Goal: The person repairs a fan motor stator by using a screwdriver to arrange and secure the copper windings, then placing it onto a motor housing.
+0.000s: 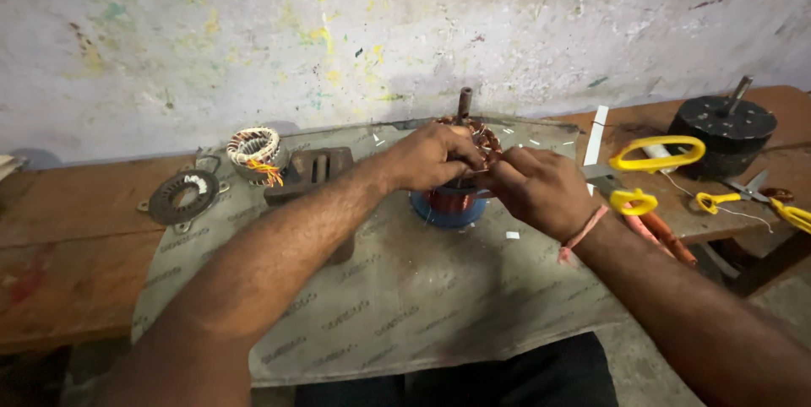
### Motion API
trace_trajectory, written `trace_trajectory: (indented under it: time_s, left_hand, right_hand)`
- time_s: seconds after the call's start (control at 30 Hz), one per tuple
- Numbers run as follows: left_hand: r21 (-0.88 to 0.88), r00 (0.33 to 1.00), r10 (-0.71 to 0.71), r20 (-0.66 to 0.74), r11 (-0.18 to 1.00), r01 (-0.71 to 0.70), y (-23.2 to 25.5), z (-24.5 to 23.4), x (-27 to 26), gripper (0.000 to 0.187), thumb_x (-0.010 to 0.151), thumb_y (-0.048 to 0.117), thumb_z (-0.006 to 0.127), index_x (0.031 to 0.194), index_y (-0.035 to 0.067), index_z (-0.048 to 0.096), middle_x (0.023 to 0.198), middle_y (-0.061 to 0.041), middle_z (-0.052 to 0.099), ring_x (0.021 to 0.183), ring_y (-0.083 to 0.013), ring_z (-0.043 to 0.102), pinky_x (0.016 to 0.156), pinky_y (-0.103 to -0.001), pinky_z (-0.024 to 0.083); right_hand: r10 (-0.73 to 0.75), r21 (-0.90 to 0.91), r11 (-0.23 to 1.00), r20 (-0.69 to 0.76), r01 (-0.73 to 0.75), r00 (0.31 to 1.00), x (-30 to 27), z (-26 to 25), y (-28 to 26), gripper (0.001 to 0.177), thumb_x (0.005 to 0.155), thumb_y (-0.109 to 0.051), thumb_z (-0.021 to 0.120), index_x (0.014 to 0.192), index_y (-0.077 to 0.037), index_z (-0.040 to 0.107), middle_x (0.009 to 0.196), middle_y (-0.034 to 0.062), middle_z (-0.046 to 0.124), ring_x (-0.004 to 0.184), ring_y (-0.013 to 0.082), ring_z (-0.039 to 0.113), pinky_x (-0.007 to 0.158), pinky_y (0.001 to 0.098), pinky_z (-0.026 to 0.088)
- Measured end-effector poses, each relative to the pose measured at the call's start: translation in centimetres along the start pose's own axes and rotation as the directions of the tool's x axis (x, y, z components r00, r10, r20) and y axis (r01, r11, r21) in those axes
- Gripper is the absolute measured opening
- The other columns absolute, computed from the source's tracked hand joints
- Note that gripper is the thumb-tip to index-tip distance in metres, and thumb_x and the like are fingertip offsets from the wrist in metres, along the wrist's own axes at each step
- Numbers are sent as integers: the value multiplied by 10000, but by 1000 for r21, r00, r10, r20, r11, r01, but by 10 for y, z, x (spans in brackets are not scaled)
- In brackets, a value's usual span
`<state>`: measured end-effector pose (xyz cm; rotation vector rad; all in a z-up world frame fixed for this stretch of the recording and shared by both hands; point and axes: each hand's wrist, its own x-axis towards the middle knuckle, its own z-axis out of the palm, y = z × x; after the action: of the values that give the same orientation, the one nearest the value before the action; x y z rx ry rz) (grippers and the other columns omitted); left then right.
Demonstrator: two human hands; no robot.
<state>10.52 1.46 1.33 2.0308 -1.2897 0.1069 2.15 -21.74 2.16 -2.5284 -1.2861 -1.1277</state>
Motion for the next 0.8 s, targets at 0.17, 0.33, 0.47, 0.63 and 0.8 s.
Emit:
trace_trajectory:
  time_s: [0.17,0.33,0.47,0.63,0.8]
  left_hand:
    - [2,999,-47,10,999,47,3,0,2,222,822,53,733,1035,94,776,1016,-81,733,989,-231,710,880,-356,568]
    - [11,998,-58,9,998,58,3,1,1,207,822,75,746,1024,107,781,996,-70,728,981,-229,708,875,-363,566]
    - [5,1000,-14,14,1000,14,2,-2,-3,194,829,93,745,1018,115,785,1000,-60,732,987,-227,710,892,-374,566]
    - [4,999,-27,18,1000,27,1,-1,0,180,830,93,753,1007,113,782,1007,-57,732,992,-228,707,889,-375,559]
    - [-37,999,-33,16,999,33,-2,0,-1,182,827,86,760,1005,116,781,1003,-47,735,999,-211,709,907,-365,565]
  right_hand:
    - [-98,-22,995,-67,97,993,7,3,-4,182,809,-173,790,942,-147,668,853,20,639,729,238,678,617,378,550]
    - [-171,-52,984,-60,168,984,8,-10,-6,219,808,-188,799,982,-112,689,886,30,664,698,221,672,604,364,556]
    - [-215,-63,976,-72,210,974,-2,-36,-19,235,812,-195,835,900,-72,655,893,64,676,668,216,661,554,357,527]
    - [-116,25,992,-237,126,965,-28,-64,-36,249,843,-184,844,931,-15,684,847,109,696,655,193,659,553,313,503]
    - [651,380,731,-143,-566,745,-43,-34,-38,234,915,-178,824,928,-12,660,723,88,687,646,146,713,540,275,496]
